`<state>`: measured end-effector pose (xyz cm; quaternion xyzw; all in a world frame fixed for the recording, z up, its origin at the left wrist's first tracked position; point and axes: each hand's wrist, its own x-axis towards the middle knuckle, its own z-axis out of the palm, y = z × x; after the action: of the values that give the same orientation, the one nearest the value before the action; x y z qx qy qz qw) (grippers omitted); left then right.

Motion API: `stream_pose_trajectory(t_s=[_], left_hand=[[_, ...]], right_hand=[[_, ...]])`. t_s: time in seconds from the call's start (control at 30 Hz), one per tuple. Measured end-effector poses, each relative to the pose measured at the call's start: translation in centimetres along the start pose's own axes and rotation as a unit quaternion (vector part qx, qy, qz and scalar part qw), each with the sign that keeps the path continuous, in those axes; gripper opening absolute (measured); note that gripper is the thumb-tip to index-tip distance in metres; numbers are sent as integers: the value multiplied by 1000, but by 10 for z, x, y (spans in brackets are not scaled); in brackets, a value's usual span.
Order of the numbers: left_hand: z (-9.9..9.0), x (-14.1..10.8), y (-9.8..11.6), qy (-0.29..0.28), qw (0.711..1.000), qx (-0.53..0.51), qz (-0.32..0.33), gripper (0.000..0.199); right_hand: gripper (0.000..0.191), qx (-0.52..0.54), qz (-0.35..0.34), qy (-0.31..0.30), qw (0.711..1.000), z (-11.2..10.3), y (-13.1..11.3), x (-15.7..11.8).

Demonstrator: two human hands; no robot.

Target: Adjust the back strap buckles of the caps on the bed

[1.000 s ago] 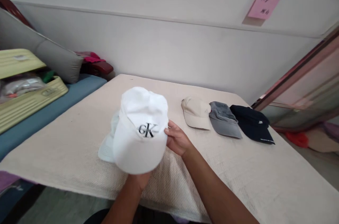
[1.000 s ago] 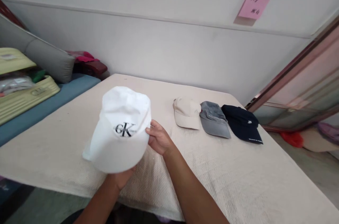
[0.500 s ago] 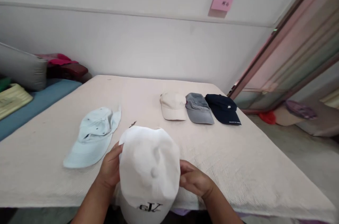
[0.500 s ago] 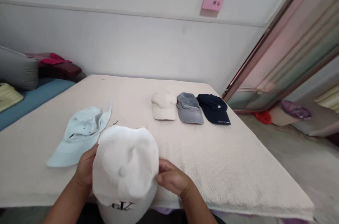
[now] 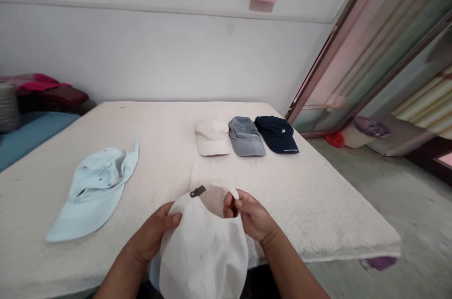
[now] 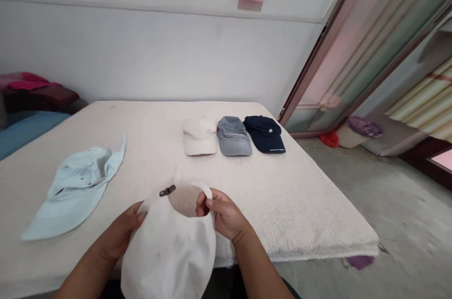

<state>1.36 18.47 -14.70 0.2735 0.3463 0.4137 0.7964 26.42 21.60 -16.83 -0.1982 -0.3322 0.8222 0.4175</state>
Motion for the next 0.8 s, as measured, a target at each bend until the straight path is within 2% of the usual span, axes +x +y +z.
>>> stream_pose_trajectory(t_s=[0.1, 0.23, 0.43, 0.57, 0.8], left_hand=[[0, 2, -4, -13, 999, 37, -30, 29], [2, 5, -5, -12, 998, 53, -28, 33], [11, 12, -7, -53, 994, 80, -55, 37], [17, 23, -12, -38, 994, 93, -49, 39], [16, 32, -19, -36, 990, 124, -59, 37]], right_hand=[[14, -5, 5, 3, 1000, -3, -1, 0], [15, -3, 10, 17, 1000, -2, 0, 2], [13, -19, 15, 29, 999, 3, 0, 6], [10, -37, 37, 66, 996, 7, 1, 10], [25, -52, 46, 97, 993, 5, 12, 14]])
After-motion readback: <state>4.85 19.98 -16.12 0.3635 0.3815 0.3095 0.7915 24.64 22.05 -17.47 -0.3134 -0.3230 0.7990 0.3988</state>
